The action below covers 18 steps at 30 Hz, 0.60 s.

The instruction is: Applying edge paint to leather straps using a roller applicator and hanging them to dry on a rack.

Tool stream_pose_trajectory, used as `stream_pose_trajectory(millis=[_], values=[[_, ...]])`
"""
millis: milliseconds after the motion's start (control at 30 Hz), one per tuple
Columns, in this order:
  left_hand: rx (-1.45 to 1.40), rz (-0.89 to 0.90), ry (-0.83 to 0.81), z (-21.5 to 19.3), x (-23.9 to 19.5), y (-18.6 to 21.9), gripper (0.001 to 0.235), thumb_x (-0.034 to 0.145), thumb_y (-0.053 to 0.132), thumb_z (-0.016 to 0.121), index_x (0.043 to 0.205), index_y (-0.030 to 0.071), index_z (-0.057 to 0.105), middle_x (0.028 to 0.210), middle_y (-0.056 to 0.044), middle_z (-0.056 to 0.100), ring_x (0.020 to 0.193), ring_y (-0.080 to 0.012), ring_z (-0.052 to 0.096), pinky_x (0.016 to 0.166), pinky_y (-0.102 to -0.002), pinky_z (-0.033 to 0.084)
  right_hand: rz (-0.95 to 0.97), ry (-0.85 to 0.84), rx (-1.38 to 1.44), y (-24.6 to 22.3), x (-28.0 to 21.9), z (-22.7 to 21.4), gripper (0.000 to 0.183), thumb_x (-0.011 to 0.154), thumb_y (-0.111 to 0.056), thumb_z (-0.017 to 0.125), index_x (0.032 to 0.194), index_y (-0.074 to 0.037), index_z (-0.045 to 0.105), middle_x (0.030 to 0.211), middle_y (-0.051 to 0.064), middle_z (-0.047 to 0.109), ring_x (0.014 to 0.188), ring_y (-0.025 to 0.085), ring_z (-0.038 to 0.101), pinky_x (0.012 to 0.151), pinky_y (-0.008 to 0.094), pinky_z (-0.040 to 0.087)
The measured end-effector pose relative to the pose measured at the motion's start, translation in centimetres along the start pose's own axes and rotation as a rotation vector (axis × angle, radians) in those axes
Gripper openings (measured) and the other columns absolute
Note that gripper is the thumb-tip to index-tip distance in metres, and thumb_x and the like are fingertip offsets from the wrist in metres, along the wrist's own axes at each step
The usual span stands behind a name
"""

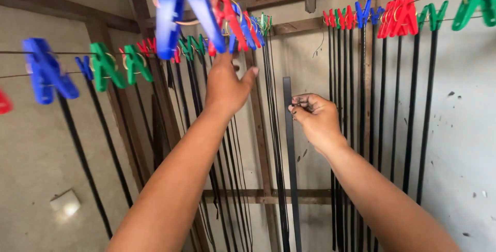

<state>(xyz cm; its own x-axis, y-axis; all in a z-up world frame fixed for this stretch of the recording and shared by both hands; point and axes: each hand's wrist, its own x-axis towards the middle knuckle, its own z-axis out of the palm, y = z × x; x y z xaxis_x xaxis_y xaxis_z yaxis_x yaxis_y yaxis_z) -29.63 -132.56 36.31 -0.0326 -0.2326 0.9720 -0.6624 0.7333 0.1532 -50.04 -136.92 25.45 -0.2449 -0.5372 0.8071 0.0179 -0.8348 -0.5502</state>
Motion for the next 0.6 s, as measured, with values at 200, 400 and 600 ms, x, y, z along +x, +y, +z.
stream_pose_trajectory(millis=[200,400,600], values=[[-0.157,-0.095,0.017,2.9,2.9,0.2,0.076,0.077,0.033,0.091,0.134,-0.003,0.055,0.123,-0.027,0.065,0.104,-0.0461,0.073,0.091,-0.056,0.061,-0.006,0.032,-0.003,-0.9,1.8,0.8,0.021,0.082,0.007,0.071,0.102,0.005,0.076,0.081,0.020,0.073,0.072,0.017,0.069,0.063,0.030,0.062],[-0.173,-0.055,0.103,4.3,5.3,-0.5,0.049,0.085,0.015,0.084,0.125,-0.002,0.060,0.117,-0.027,0.070,0.112,-0.0493,0.068,0.097,-0.056,0.057,0.009,0.030,0.046,-0.2,4.2,1.4,0.023,0.082,0.006,0.069,0.103,0.005,0.075,0.082,0.016,0.072,0.074,0.016,0.067,0.066,0.029,0.062],[-0.110,0.003,0.038,3.5,5.7,-1.6,0.025,0.088,0.023,0.071,0.111,0.014,0.071,0.106,-0.017,0.074,0.103,-0.0437,0.071,0.085,-0.055,0.059,0.052,-0.005,0.076,-0.6,6.4,1.5,0.021,0.082,0.003,0.068,0.103,0.003,0.074,0.082,0.012,0.071,0.069,0.012,0.066,0.063,0.023,0.058]])
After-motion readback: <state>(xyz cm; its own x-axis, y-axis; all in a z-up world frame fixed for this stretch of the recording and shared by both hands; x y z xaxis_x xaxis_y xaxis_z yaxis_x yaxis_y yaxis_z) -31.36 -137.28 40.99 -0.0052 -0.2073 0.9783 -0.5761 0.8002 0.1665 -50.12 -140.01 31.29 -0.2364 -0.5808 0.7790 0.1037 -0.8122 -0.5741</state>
